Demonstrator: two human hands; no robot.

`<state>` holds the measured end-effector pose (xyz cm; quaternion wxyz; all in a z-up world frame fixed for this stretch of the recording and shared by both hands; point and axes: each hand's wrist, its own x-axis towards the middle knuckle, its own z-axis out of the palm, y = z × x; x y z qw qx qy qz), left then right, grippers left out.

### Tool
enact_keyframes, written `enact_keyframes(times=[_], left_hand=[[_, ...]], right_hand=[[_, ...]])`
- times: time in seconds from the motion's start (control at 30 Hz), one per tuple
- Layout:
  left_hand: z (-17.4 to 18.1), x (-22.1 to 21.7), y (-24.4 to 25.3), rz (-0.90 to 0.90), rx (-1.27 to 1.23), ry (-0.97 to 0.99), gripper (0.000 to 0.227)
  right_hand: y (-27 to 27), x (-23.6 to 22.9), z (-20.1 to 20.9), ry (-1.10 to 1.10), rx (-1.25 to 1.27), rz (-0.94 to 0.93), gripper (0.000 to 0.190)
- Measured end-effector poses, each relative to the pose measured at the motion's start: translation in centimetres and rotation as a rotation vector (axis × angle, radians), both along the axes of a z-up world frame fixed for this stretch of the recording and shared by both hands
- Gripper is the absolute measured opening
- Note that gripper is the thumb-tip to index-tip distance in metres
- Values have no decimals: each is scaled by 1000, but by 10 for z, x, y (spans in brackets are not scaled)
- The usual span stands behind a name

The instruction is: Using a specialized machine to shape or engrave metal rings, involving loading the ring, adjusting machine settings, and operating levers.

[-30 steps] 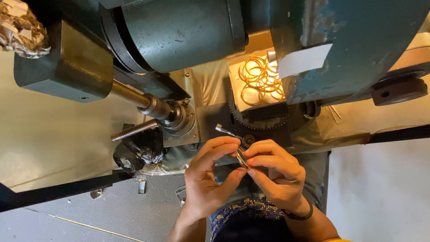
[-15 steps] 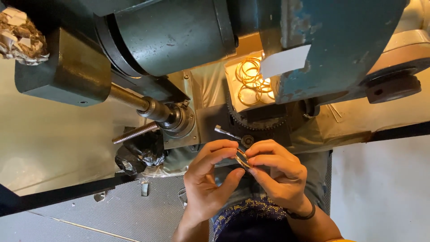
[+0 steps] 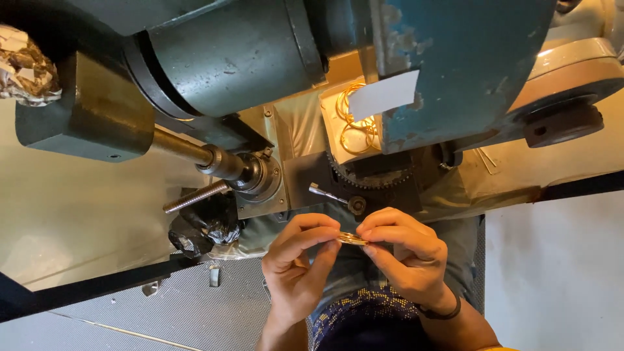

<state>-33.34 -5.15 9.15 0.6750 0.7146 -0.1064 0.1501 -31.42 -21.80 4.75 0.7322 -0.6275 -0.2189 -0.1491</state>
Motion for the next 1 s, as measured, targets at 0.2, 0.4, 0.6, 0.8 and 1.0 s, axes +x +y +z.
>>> enact_keyframes(times=[0.2,0.4,0.6,0.8,1.0], left_hand=[[-3,-1,-1,12,7,-7,18],[-6,0,-2,1,-28,1,16],[-8,-1,-2,-15,-16,9,21],[-10,-1,-1,-46,16,-13,28],[-11,-1,-1,-69,6,-22,29]], right_hand=[[-2,-2,1,-2,1,3,13],[-3,-4,4,-33,-15,24,13],[-2,-5,6,-54,-43,23,14],[-2,-7,5,-50,-54,33,15],[-2,-8,7,-55,-38,69,16]])
